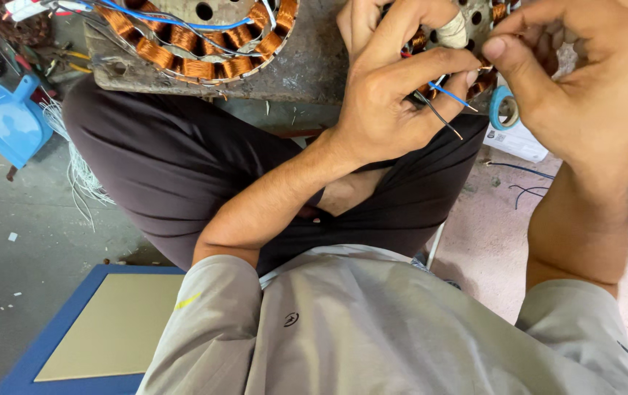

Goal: The person assembles electrical fan stators by threading and twisting copper wires through the coils, using scissors to trim excess wire and securing the connections by hand.

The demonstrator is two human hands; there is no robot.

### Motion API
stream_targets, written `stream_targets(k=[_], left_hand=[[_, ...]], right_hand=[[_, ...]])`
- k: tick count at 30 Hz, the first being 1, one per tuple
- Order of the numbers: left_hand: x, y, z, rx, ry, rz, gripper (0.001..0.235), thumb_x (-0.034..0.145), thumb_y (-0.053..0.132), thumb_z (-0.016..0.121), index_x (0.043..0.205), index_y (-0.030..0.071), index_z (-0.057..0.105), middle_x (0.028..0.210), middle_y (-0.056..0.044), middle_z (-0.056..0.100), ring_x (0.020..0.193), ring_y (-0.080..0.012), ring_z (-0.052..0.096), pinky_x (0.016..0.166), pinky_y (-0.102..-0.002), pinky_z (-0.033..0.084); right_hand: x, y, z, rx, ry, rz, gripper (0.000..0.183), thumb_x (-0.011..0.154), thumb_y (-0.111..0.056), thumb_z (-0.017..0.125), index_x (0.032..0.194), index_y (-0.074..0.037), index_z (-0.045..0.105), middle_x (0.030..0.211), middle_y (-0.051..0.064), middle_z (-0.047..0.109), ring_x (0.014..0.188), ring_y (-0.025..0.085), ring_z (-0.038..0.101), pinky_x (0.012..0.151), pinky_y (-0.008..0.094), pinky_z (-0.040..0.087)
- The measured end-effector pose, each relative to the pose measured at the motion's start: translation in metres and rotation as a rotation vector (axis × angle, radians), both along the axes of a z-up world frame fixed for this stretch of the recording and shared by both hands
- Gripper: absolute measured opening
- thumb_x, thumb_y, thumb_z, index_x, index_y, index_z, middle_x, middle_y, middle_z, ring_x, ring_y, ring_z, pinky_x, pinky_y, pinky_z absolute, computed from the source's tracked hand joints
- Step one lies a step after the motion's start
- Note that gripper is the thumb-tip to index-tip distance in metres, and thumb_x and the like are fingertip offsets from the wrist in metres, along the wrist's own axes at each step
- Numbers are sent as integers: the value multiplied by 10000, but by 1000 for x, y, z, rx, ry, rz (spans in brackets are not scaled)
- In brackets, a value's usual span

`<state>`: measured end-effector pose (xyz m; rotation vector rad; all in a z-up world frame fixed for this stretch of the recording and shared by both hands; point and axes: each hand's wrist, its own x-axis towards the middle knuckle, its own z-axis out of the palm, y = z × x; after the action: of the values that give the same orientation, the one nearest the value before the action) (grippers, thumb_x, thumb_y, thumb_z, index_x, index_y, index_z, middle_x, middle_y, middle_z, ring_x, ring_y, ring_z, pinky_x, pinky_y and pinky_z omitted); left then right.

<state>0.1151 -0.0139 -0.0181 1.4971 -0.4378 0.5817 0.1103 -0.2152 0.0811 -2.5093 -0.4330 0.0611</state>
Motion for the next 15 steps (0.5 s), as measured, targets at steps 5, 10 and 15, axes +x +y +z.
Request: stream_targets(k=[5,10,15], left_hand=[[0,-2,-2,-9,-6,37,166,817,173,839,960,118,774,1134,-40,622,1106,-235,511,1015,-422,325],[-2,-5,-2,25,3,82,180,806,190,848,958,129,773,1145,-51,602,1134,-256,500,1038,-438,318],[-2,-4,0,28,-24,80,187,786,179,841,950,124,771,1160,-92,586,1123,-278,488,1013,-446,311]], right_hand=[[-19,6,6,-140,-100,44,94,1008,97,747,1086,68,702,987,91,606,750,98,525,669,210,395],[-33,18,20,-195,-94,46,104,1040,100,809,1066,68,713,980,109,603,764,122,557,687,228,432],[-17,18,19,-17,8,-81,93,1089,1,762,1071,51,685,901,68,616,713,106,545,637,218,383]])
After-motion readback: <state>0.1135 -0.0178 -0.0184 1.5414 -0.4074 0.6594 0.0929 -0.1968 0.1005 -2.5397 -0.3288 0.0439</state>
